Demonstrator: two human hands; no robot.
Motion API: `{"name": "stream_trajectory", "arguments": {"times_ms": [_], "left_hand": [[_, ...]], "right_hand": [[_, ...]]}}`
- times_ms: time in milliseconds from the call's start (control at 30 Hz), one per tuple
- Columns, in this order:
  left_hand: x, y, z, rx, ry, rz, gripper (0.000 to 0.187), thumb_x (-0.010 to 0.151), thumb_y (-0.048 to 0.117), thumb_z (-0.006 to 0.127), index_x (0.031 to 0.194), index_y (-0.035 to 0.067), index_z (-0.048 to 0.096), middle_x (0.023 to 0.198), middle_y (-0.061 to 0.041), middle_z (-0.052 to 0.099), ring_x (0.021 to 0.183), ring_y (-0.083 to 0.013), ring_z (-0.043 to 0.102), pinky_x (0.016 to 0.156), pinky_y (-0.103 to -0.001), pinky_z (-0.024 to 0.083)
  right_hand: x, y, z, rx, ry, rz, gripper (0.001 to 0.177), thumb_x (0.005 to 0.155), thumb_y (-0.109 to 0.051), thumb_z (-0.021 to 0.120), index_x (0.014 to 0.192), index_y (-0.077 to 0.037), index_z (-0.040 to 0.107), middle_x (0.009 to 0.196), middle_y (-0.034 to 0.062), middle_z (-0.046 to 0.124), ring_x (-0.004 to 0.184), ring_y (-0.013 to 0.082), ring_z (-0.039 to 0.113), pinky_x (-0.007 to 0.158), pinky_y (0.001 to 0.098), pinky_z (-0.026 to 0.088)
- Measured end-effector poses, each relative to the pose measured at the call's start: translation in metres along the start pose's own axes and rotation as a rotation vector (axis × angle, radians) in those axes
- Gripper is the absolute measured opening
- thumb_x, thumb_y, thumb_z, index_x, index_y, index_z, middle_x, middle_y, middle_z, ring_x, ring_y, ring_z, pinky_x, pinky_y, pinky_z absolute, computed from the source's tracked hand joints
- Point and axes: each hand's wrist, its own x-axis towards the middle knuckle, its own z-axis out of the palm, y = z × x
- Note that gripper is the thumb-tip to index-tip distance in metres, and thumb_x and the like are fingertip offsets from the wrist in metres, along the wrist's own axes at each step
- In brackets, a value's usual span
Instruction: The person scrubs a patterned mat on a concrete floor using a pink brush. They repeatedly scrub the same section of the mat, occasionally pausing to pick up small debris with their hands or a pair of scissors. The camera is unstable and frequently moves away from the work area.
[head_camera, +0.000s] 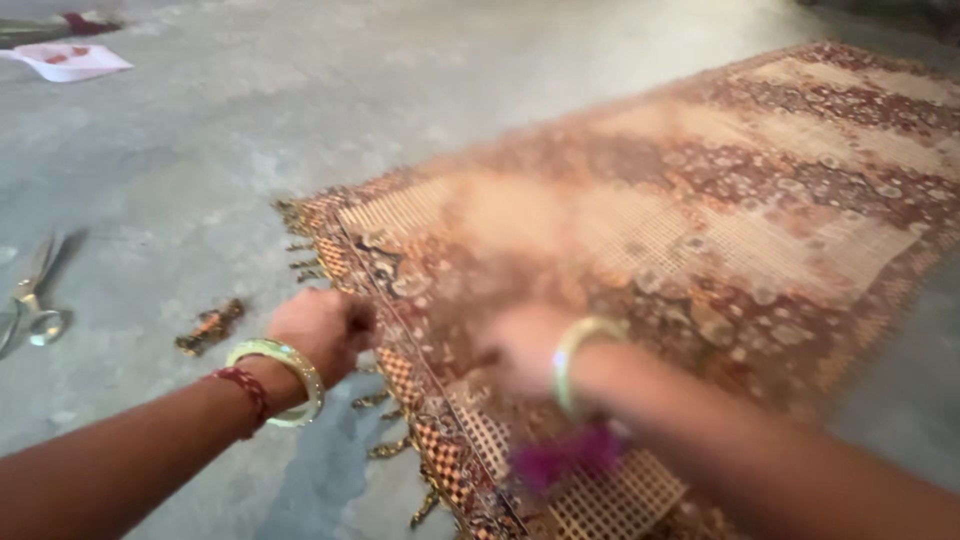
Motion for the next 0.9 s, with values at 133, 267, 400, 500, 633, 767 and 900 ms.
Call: {"name": "stream_trajectory", "arguments": {"times_ms": [133, 267, 400, 500, 633, 767, 900], "left_hand": [[0.01, -0.021, -0.015, 0.238, -0.018, 0.027, 0.014, 0.09, 0.015, 0.062, 0.096, 0.02, 0.074, 0.097, -0.007, 0.075, 0.092, -0.0281, 0.071, 0.084, -0.042, 0.057], [0.011, -0.035, -0.033, 0.275, 0.051, 0.038, 0.023, 0.09, 0.009, 0.059, 0.099, 0.022, 0.075, 0.103, -0.007, 0.074, 0.094, -0.0291, 0.071, 0.084, -0.043, 0.057], [0.004, -0.034, -0.052, 0.383, -0.012, -0.124, 0.018, 0.094, 0.018, 0.06, 0.101, 0.025, 0.075, 0.105, -0.006, 0.074, 0.097, -0.028, 0.07, 0.085, -0.043, 0.058], [0.004, -0.04, -0.055, 0.445, -0.141, -0.191, 0.027, 0.094, 0.042, 0.063, 0.103, 0.018, 0.073, 0.103, -0.005, 0.077, 0.094, -0.0226, 0.075, 0.084, -0.039, 0.061], [0.014, -0.078, -0.041, 0.606, -0.001, 0.002, 0.028, 0.086, 0.042, 0.065, 0.104, 0.022, 0.074, 0.112, -0.003, 0.073, 0.099, -0.025, 0.071, 0.082, -0.041, 0.06], [0.015, -0.092, -0.042, 0.539, 0.052, -0.014, 0.025, 0.082, 0.026, 0.07, 0.106, 0.03, 0.076, 0.116, -0.003, 0.072, 0.104, -0.0272, 0.069, 0.087, -0.042, 0.059], [0.001, -0.072, -0.068, 0.513, -0.139, -0.258, 0.027, 0.092, 0.046, 0.066, 0.105, 0.023, 0.075, 0.111, -0.005, 0.074, 0.107, -0.028, 0.069, 0.092, -0.041, 0.058]], "right_hand": [[-0.001, -0.003, -0.008, -0.007, -0.182, 0.157, 0.038, 0.093, -0.012, 0.057, 0.13, -0.024, 0.062, 0.123, 0.0026, 0.068, 0.099, 0.0155, 0.068, 0.089, 0.0337, 0.058], [0.002, 0.002, -0.003, -0.102, -0.303, 0.076, 0.065, 0.086, -0.004, 0.066, 0.143, -0.032, 0.054, 0.136, -0.0011, 0.064, 0.105, 0.0147, 0.064, 0.091, 0.0335, 0.056], [-0.005, -0.003, -0.007, -0.434, -0.48, -0.016, 0.034, 0.092, -0.017, 0.06, 0.126, -0.018, 0.064, 0.124, 0.0053, 0.067, 0.104, 0.0187, 0.066, 0.086, 0.0357, 0.054], [-0.01, -0.002, -0.002, -0.581, -0.461, -0.098, 0.023, 0.095, -0.023, 0.059, 0.107, -0.009, 0.072, 0.116, 0.0107, 0.07, 0.102, 0.0222, 0.066, 0.082, 0.0382, 0.052], [-0.004, 0.009, 0.011, -0.743, -0.405, -0.273, 0.015, 0.09, -0.028, 0.069, 0.093, -0.014, 0.071, 0.113, 0.0088, 0.066, 0.098, 0.0235, 0.055, 0.081, 0.041, 0.043], [0.002, 0.03, 0.021, -0.108, -0.444, 0.095, 0.014, 0.081, -0.005, 0.064, 0.088, -0.01, 0.075, 0.107, 0.0028, 0.071, 0.082, 0.019, 0.071, 0.07, 0.04, 0.06], [-0.001, 0.048, 0.021, -0.002, -0.368, 0.104, 0.034, 0.086, -0.012, 0.065, 0.119, -0.019, 0.066, 0.113, 0.0052, 0.074, 0.094, 0.0218, 0.069, 0.08, 0.0383, 0.057]]}}
